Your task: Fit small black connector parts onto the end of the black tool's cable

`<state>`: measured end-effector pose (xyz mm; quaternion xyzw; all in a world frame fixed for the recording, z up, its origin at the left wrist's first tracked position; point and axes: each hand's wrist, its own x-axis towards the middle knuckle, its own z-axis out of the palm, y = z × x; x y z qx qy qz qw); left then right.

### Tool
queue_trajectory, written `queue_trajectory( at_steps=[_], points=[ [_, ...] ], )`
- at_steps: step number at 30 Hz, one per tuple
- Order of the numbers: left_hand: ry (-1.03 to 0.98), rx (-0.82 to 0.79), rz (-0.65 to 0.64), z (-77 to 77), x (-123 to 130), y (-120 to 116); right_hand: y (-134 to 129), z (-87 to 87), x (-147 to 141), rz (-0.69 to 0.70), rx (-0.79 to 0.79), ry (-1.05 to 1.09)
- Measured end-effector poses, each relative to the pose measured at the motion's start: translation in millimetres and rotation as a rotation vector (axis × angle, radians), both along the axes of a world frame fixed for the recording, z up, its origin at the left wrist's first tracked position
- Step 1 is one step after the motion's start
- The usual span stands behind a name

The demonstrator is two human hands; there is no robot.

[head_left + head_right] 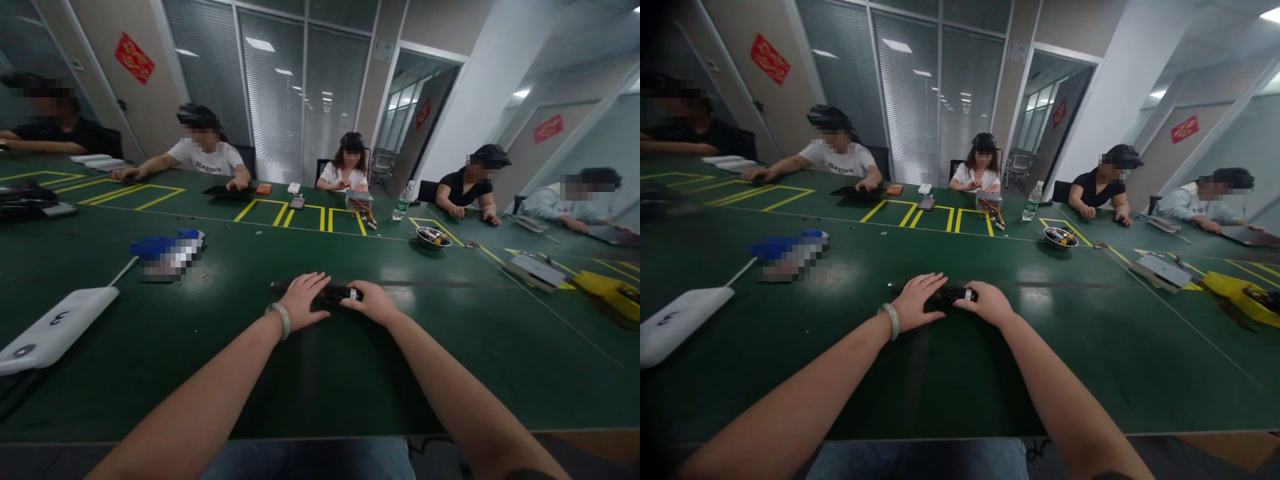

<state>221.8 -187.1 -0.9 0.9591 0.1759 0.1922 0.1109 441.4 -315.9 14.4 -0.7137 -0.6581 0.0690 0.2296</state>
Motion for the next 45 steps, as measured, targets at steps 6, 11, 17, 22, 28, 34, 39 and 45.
queue_trajectory(
  at_steps=[6, 11, 17, 22, 28, 34, 39, 45],
  points=[
    [0.070, 0.013, 0.116, 4.8, -10.8, 18.7, 8.9, -1.2, -23.1, 0.108, -0.002, -0.029],
    [0.093, 0.005, 0.119, 6.2, -8.7, 19.8, -16.1, 8.0, -10.3, 0.119, -0.053, 0.064],
    [0.115, 0.032, 0.090, 4.5, -8.0, 18.2, -31.9, 12.2, 9.4, 0.012, -0.226, 0.054],
    [0.143, 0.020, 0.090, 3.8, -8.3, 20.1, -37.2, 16.1, 21.1, -0.027, -0.297, 0.051],
    [0.160, 0.008, 0.086, 4.9, -7.1, 19.9, -37.4, 13.4, 34.3, -0.069, -0.438, 0.310],
    [0.157, 0.001, 0.107, 5.9, -7.1, 18.9, -66.3, 30.7, 37.5, -0.209, -0.264, 0.146],
    [0.152, 0.011, 0.108, 5.7, -6.6, 18.7, -111.9, 30.8, 6.1, -0.282, -0.283, -0.154],
    [0.156, 0.029, 0.121, 9.2, -8.9, 13.6, -122.5, 7.6, -7.1, -0.375, -0.130, -0.395]
  ],
)
